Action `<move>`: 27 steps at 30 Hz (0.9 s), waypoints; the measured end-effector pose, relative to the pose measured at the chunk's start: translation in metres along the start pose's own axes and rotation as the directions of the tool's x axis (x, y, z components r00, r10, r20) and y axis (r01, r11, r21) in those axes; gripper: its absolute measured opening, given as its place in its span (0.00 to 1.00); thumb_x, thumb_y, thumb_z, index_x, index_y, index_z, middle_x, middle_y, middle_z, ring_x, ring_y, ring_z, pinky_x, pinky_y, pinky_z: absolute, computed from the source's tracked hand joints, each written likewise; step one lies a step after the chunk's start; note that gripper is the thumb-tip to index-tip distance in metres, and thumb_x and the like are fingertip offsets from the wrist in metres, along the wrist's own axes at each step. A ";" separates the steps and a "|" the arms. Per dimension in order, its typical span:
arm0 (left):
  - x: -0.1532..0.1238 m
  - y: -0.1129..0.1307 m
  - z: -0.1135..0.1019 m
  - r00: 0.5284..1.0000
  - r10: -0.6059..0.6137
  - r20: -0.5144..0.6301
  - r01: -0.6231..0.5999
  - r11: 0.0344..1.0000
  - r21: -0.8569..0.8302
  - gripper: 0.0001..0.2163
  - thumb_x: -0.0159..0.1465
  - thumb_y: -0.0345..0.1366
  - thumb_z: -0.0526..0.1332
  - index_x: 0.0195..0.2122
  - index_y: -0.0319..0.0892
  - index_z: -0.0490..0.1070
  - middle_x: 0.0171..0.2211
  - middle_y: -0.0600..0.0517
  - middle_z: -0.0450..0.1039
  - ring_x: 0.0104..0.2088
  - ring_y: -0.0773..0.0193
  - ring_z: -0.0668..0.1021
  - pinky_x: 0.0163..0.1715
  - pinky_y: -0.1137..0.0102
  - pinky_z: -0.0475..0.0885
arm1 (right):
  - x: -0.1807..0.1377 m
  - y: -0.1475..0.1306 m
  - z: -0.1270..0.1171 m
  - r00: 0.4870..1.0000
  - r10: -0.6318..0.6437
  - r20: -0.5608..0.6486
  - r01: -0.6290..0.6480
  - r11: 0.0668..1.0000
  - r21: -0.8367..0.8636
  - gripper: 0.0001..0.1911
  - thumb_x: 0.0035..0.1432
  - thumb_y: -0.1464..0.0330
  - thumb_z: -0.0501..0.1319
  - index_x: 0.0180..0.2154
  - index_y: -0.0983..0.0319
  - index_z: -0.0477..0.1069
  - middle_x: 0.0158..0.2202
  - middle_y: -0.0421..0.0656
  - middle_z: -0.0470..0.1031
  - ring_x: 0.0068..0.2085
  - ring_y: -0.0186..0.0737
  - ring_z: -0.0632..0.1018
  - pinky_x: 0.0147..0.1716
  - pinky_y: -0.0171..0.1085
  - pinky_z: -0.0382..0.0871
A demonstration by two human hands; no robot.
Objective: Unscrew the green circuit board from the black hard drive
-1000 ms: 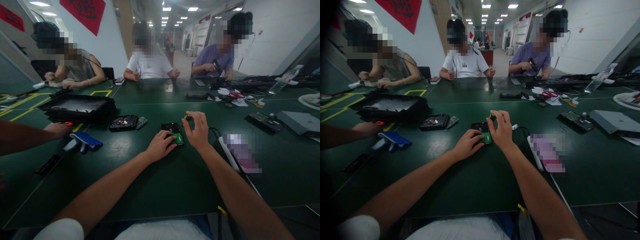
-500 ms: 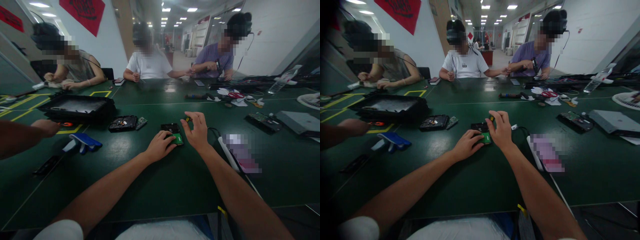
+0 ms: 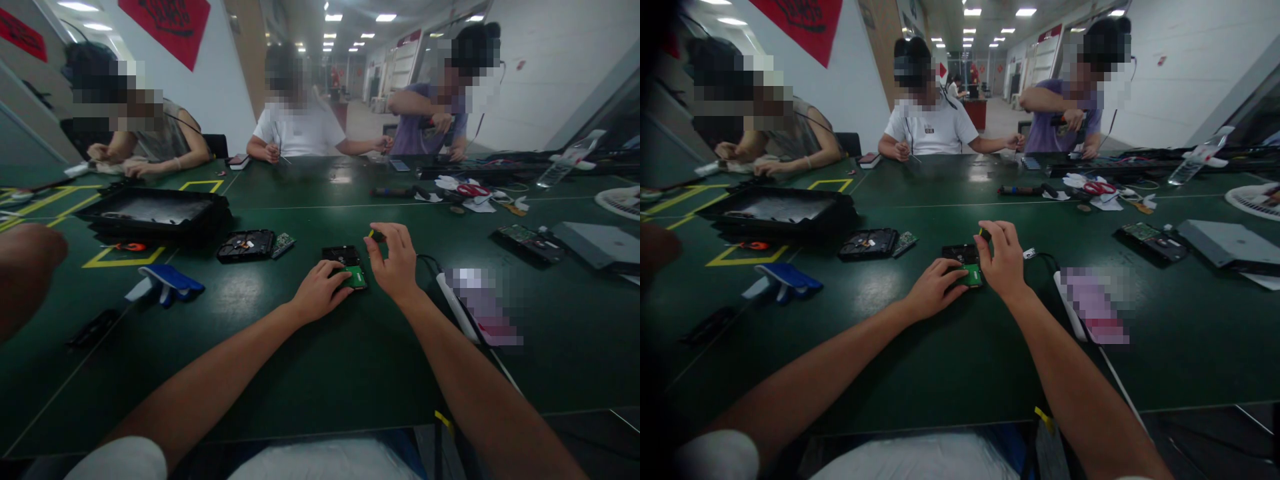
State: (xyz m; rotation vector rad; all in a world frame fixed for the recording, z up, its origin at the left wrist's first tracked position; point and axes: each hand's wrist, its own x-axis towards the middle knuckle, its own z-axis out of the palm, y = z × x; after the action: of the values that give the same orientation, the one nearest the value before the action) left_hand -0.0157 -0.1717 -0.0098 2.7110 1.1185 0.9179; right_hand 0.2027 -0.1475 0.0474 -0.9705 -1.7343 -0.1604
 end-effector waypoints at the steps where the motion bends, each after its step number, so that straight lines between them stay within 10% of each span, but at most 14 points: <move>1: 0.000 0.000 0.000 1.000 -0.001 0.000 0.001 1.000 -0.001 0.17 0.73 0.45 0.62 0.58 0.44 0.76 0.56 0.40 0.72 0.58 0.47 0.74 0.59 0.47 0.75 | 0.000 0.000 0.000 1.000 -0.003 0.009 0.003 1.000 0.004 0.16 0.73 0.64 0.58 0.59 0.55 0.71 0.52 0.51 0.77 0.54 0.52 0.78 0.53 0.52 0.78; 27: -0.001 -0.003 0.002 1.000 0.011 0.001 -0.011 1.000 0.013 0.17 0.74 0.46 0.61 0.58 0.44 0.75 0.56 0.40 0.72 0.59 0.47 0.73 0.58 0.48 0.75 | -0.001 0.001 0.003 1.000 0.012 0.029 -0.012 1.000 -0.001 0.19 0.75 0.65 0.53 0.64 0.56 0.67 0.58 0.51 0.78 0.59 0.52 0.78 0.60 0.54 0.75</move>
State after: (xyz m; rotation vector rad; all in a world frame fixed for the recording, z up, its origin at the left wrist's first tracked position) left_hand -0.0165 -0.1696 -0.0128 2.7303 1.1137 0.9148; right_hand 0.2015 -0.1456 0.0452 -0.9880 -1.7545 -0.1405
